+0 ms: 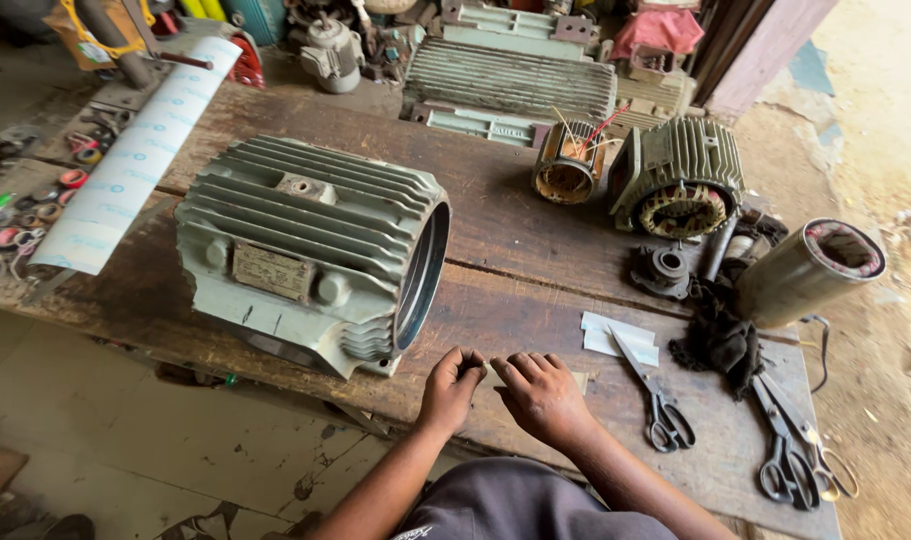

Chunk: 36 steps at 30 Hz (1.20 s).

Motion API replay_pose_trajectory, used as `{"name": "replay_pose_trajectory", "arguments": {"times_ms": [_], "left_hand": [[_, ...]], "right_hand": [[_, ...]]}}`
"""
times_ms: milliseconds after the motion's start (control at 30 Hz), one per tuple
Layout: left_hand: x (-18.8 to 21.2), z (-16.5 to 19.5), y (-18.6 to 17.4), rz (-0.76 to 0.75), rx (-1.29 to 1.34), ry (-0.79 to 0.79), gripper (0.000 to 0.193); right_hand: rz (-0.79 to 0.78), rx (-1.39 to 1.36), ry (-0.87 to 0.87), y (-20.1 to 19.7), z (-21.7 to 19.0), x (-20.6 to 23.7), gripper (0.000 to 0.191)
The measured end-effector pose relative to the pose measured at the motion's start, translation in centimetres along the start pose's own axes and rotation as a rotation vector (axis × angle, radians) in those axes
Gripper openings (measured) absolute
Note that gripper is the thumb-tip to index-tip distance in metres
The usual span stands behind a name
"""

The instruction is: The person cuts and tears strips of white insulating paper from a roll and folds them, then inserts the paper pieces into the slots of a disassembled electric motor stator on the workbench, working around the motor housing.

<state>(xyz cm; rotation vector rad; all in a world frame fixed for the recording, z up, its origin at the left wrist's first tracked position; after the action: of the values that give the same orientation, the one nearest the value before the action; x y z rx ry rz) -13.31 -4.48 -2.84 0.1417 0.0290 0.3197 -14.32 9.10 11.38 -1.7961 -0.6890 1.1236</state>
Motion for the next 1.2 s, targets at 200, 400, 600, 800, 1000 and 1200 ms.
{"name": "replay_pose_trajectory", "arguments": {"times_ms": [200,400,600,800,1000,1200], "left_hand": [[-0.4,0.4,3.5,0.070,-0.052,0.098,0.006],[-0.2,-0.1,7.9,0.048,-0.054,0.073,0.007],[0.6,-1.5,11.0,0.081,-0.108,0.000,0.005],[1.7,-1.7,12.9,0.100,-0.164,0.050,0.005],[2.8,-1.0,13.7,0.120,-0.219,0.050,0.008],[3.2,-0.9,14.5,0.121,-0.216,0.071,0.008]], "right_hand": [[0.018,-0.017,-0.054,-1.7,2.6,1.7,0.045],[0.004,-0.115,0.037,-3.5,6.6,4.6,0.052],[0.033,-0.116,0.009,-4.6,9.0,6.9,0.048],[0.066,-0.097,-0.042,-4.9,10.0,9.4,0.043],[0.167,-0.089,-0.068,-6.3,10.3,10.8,0.043],[0.167,-0.090,-0.099,-6.4,10.0,11.5,0.042]]}}
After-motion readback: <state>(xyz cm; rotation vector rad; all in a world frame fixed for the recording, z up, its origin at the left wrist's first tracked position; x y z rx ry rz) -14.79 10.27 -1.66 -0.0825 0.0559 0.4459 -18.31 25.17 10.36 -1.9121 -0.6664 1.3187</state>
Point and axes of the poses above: each hand's wrist, its own x-axis away from the middle knuckle, its own y-axis out of the palm, z = x × y, the point moved 8 cm from there along -x, towards the middle knuckle, and after that the axes turned 3 degrees about -x, right-handed, at the moved point
